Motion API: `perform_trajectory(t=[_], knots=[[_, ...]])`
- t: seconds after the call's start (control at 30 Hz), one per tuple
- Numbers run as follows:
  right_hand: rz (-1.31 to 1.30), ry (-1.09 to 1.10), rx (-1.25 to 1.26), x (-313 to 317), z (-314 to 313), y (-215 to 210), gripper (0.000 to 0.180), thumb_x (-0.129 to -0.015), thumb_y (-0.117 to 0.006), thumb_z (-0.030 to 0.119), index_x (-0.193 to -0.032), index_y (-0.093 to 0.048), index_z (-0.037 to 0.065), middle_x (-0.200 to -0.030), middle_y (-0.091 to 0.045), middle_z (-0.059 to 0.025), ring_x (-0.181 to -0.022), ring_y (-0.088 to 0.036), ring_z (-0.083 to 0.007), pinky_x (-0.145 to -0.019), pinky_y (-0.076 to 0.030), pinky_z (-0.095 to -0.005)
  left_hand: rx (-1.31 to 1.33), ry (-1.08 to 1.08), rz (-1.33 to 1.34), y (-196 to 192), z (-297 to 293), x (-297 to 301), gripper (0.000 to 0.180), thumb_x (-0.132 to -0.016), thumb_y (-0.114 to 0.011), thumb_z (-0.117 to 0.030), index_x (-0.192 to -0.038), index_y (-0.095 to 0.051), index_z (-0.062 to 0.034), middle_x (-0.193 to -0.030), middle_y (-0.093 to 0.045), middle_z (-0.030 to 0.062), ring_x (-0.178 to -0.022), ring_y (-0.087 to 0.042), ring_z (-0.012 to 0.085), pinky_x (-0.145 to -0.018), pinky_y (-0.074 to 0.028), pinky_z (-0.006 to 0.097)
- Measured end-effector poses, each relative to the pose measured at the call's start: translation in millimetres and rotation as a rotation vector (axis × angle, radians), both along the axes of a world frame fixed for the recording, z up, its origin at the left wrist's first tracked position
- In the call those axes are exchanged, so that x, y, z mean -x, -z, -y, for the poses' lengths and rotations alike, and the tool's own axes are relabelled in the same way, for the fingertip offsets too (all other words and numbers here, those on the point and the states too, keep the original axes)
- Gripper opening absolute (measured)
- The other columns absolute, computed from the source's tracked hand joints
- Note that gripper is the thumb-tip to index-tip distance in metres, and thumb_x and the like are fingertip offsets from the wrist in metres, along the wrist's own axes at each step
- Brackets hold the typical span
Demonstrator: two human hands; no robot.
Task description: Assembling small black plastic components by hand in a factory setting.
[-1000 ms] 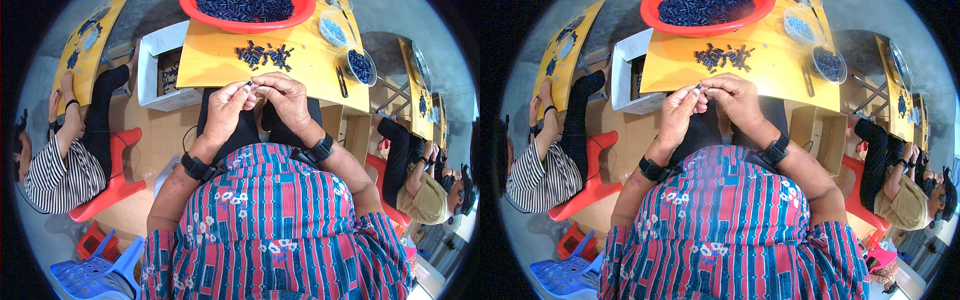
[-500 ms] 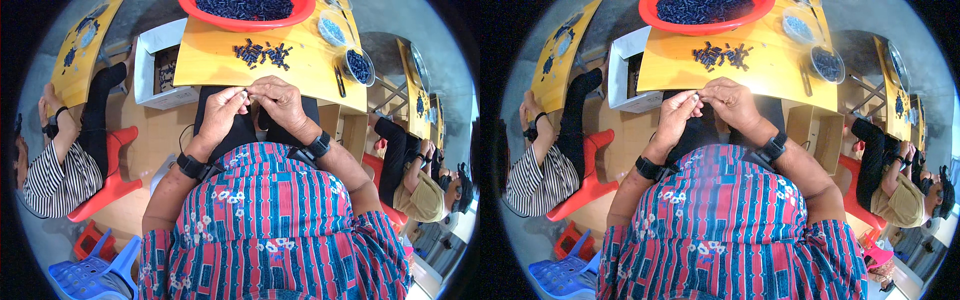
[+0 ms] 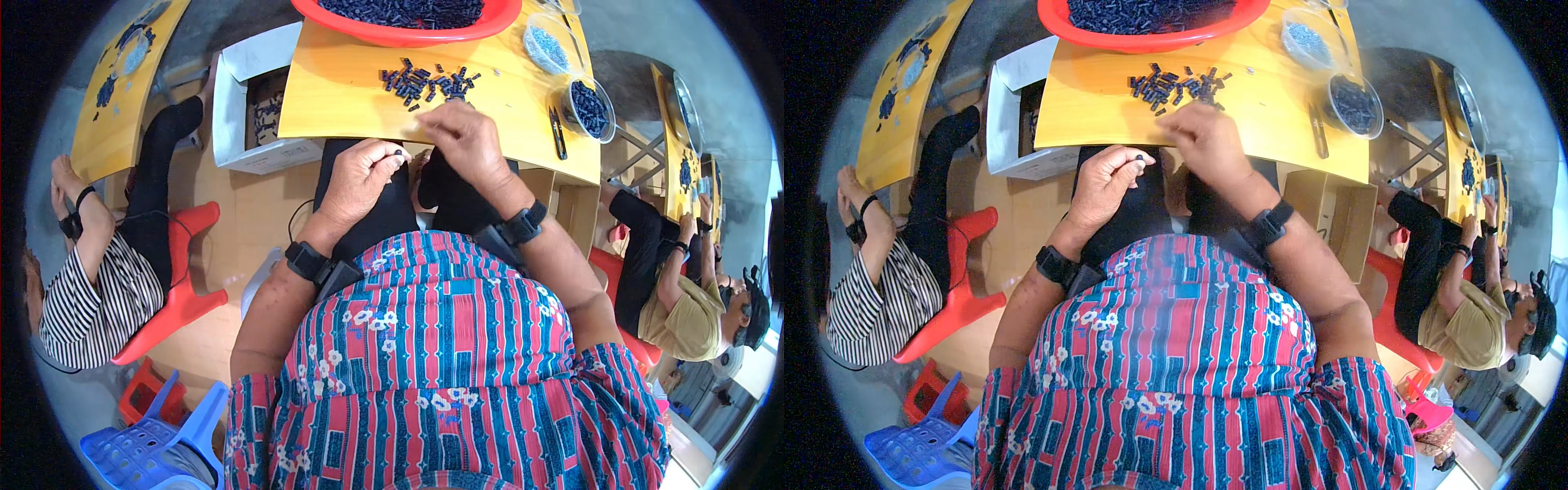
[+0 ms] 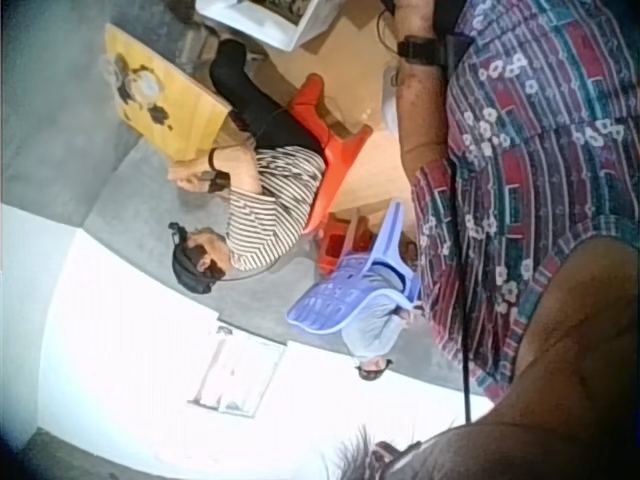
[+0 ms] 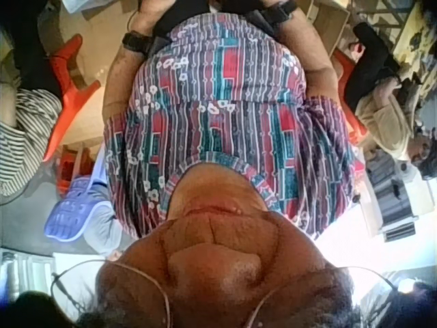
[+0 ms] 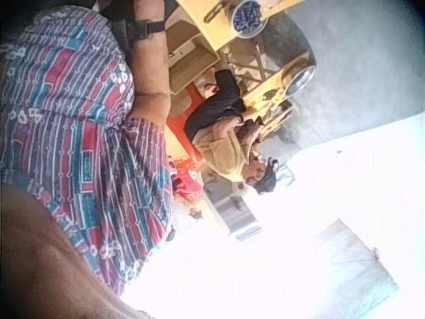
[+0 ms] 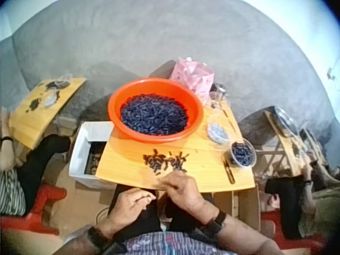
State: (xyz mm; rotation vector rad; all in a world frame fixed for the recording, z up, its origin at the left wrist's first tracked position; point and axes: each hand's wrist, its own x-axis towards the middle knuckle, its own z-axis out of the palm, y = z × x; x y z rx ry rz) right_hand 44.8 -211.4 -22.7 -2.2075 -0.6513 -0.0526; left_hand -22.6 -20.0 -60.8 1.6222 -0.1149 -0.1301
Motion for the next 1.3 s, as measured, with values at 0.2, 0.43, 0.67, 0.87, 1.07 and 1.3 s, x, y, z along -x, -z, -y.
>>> perform_trajectory(t=[0.2,0.43,0.67,0.87,1.07,1.3], knots=[[0.048,0.012,0.124,-21.2,-5.6,6.6,0.016,-0.077,-0.067,0.000,-0.092,-0.070,0.005,-0.078,-0.062,-0.0084,-0.071,-0.064,-0.0222,-0.064,-0.051,-0.0303,-0.030,0.041,0.008,-2.0,-5.2,-2.9,0.014,-0.089,-0.059,-0.009,-0.096,-0.067,0.0013,-0.083,-0.064,0.0089,-0.065,-0.061,0.0134,-0.061,-0.049,0.025],[0.114,0.032,0.250,-24.1,-12.0,12.3,0.012,-0.078,-0.067,0.009,-0.090,-0.070,0.009,-0.079,-0.062,-0.0079,-0.073,-0.064,-0.0281,-0.066,-0.052,-0.0344,-0.027,0.080,0.033,-0.1,-8.1,-4.1,0.014,-0.090,-0.058,-0.006,-0.097,-0.067,0.0005,-0.086,-0.061,0.0056,-0.068,-0.058,0.0089,-0.061,-0.050,0.022],[0.171,-0.021,0.352,-17.6,-1.7,15.2,0.004,-0.080,-0.065,0.010,-0.084,-0.066,0.009,-0.082,-0.060,-0.0079,-0.076,-0.063,-0.0291,-0.067,-0.052,-0.0380,-0.017,0.073,0.039,-0.5,-6.2,-3.6,0.014,-0.090,-0.058,-0.007,-0.098,-0.067,0.0007,-0.085,-0.061,0.0055,-0.066,-0.058,0.0086,-0.061,-0.049,0.022],[0.221,-0.075,0.388,-4.3,7.5,16.7,0.009,-0.081,-0.062,0.007,-0.090,-0.059,0.009,-0.090,-0.058,-0.0081,-0.077,-0.062,-0.0301,-0.067,-0.052,-0.0393,0.028,0.037,0.027,3.3,-3.6,-4.5,0.014,-0.090,-0.059,-0.005,-0.099,-0.068,0.0003,-0.082,-0.062,0.0045,-0.065,-0.057,0.0076,-0.061,-0.049,0.021],[0.313,-0.173,0.314,-11.4,11.9,20.8,0.010,-0.081,-0.059,0.005,-0.090,-0.056,0.007,-0.090,-0.057,-0.0096,-0.080,-0.061,-0.0313,-0.068,-0.051,-0.0400,0.041,-0.005,-0.005,8.0,2.2,-7.1,0.013,-0.088,-0.061,-0.005,-0.098,-0.067,-0.0001,-0.080,-0.066,0.0067,-0.061,-0.061,0.0089,-0.059,-0.051,0.023],[0.333,-0.228,0.301,-14.9,17.6,21.2,0.011,-0.080,-0.059,0.004,-0.091,-0.056,0.007,-0.087,-0.058,-0.0093,-0.082,-0.060,-0.0306,-0.070,-0.050,-0.0394,0.019,0.012,-0.021,4.2,5.3,-6.5,0.014,-0.090,-0.058,-0.007,-0.098,-0.067,-0.0005,-0.081,-0.066,0.0050,-0.062,-0.060,0.0080,-0.060,-0.051,0.022]])
